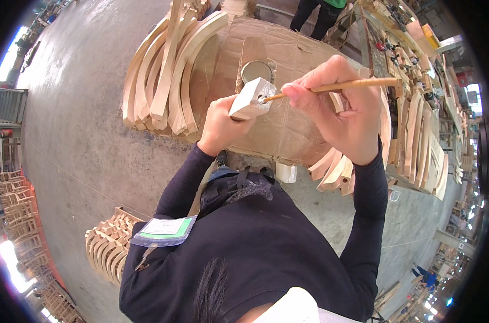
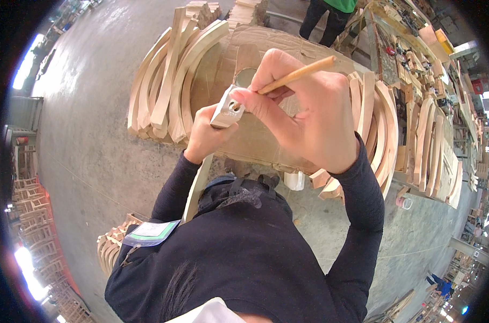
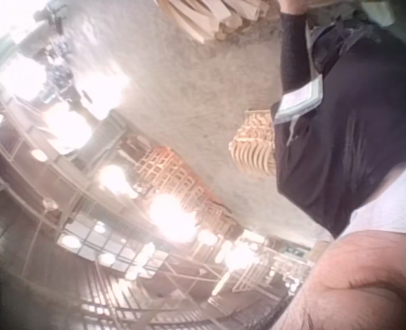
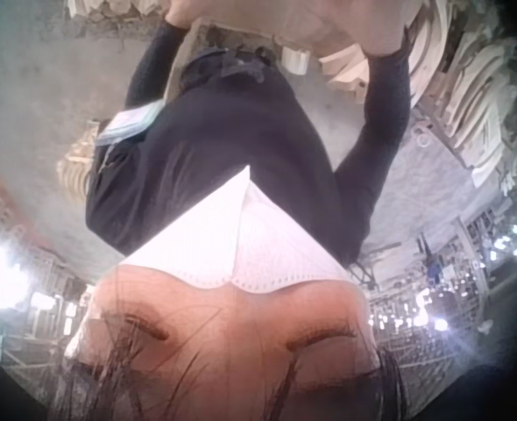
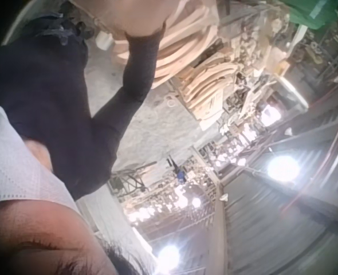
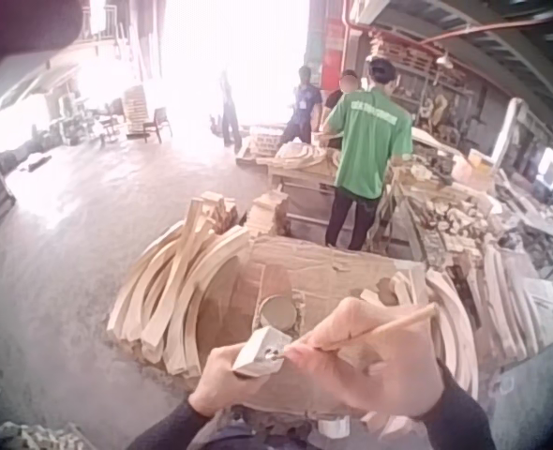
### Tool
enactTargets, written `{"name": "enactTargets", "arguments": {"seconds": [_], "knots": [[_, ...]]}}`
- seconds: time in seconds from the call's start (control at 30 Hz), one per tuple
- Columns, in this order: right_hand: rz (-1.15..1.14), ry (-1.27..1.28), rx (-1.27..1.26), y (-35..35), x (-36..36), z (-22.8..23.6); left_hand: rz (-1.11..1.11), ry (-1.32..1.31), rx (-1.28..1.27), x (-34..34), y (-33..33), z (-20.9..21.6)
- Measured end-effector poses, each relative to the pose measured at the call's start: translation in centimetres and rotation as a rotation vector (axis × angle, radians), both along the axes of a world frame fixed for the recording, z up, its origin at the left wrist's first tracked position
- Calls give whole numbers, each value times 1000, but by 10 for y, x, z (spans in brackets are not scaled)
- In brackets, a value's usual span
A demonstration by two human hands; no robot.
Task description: The person repeatedly picks up curved wooden chair parts, applies glue to the ends using a small brush, and places them on a workbench. The person works in a factory setting with other workers visible in the background.
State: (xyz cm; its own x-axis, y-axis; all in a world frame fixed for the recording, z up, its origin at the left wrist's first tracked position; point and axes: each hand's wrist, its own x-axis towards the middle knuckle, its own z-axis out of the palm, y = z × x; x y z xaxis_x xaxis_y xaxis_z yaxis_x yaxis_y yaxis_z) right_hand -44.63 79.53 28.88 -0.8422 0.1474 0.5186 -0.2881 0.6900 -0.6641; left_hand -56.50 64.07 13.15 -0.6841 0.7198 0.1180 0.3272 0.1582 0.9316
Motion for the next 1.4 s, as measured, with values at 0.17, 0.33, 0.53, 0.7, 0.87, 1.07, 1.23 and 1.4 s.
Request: {"name": "enactTargets", "arguments": {"seconds": [0.17, 0.33, 0.53, 0.7, 0.87, 1.07, 1.23, 1.4], "knots": [[-13, 41, 36, 6, -3, 0, 36, 16, 41, 3, 1, -2], [-142, 59, 59, 0, 0, 1, 28, 23, 66, 4, -1, 4], [-190, -36, 3, -1, 16, 6, -5, 27, 79, 0, 0, 16], [-166, 101, -234, -2, 28, -12, -15, -24, 113, -3, -1, 16], [-142, 317, -510, -13, 36, -45, -58, -79, 124, -6, -1, 23], [-150, 444, -760, -37, 24, -95, -86, -123, 89, -11, -3, 20], [-141, 344, -890, -51, 28, -107, -69, -200, 149, -15, -6, 23], [-140, 297, -900, -51, 40, -113, -44, -269, 143, -23, -10, 18]]}}
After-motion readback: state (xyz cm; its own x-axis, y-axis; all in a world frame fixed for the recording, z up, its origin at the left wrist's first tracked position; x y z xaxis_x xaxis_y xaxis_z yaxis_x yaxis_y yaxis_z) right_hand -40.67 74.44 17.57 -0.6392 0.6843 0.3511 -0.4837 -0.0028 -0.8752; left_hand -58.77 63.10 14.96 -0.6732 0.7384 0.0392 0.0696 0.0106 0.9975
